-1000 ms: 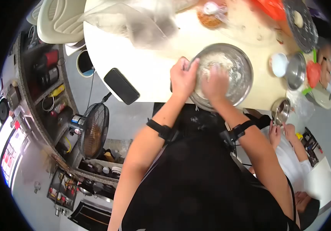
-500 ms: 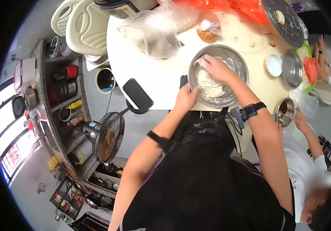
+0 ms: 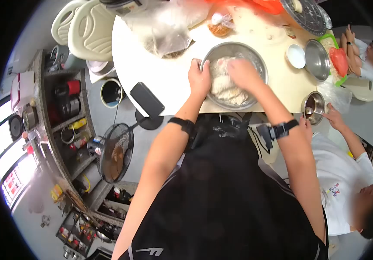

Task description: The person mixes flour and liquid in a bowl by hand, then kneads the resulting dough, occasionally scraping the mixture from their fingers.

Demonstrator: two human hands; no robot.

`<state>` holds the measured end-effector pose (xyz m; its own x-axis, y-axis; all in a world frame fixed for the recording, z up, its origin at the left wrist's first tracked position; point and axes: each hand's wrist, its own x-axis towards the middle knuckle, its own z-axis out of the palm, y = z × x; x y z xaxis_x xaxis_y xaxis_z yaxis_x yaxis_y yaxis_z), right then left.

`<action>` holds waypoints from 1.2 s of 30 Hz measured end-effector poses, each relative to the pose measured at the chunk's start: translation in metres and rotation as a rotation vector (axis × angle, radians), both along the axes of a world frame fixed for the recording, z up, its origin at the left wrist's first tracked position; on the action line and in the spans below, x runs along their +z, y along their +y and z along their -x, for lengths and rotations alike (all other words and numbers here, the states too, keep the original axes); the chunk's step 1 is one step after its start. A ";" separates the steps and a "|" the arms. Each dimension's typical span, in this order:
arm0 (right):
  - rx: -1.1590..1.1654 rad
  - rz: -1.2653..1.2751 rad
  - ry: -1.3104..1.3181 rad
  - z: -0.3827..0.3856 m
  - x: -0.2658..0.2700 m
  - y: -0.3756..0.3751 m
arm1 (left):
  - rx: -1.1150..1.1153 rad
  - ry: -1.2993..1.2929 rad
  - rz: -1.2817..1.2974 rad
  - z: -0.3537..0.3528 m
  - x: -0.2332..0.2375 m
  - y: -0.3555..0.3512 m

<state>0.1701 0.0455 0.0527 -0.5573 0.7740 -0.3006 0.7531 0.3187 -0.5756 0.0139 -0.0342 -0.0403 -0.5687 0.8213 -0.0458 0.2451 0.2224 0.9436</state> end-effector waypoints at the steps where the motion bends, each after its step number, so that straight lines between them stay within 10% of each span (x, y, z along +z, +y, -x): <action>1: 0.007 -0.049 -0.018 -0.001 0.001 -0.011 | 0.006 -0.064 0.026 0.000 0.000 0.001; 22: -0.055 -0.521 -0.216 0.019 -0.122 -0.012 | -0.112 -0.197 0.236 0.009 0.014 0.000; 27: -0.186 -0.183 -0.295 0.028 -0.095 -0.001 | -0.234 -0.148 0.291 0.016 0.028 -0.012; 31: -0.500 0.132 0.267 0.012 -0.089 0.021 | -0.509 -0.170 0.418 0.050 0.025 -0.023; 36: -0.201 0.067 -0.269 -0.017 -0.040 -0.004 | -0.712 -0.089 0.472 0.084 0.025 -0.025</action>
<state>0.1873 0.0418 0.0124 -0.2896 0.8339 -0.4698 0.9246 0.1167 -0.3627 -0.0699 -0.0595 -0.0153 0.0968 0.8650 -0.4923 0.4049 0.4176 0.8134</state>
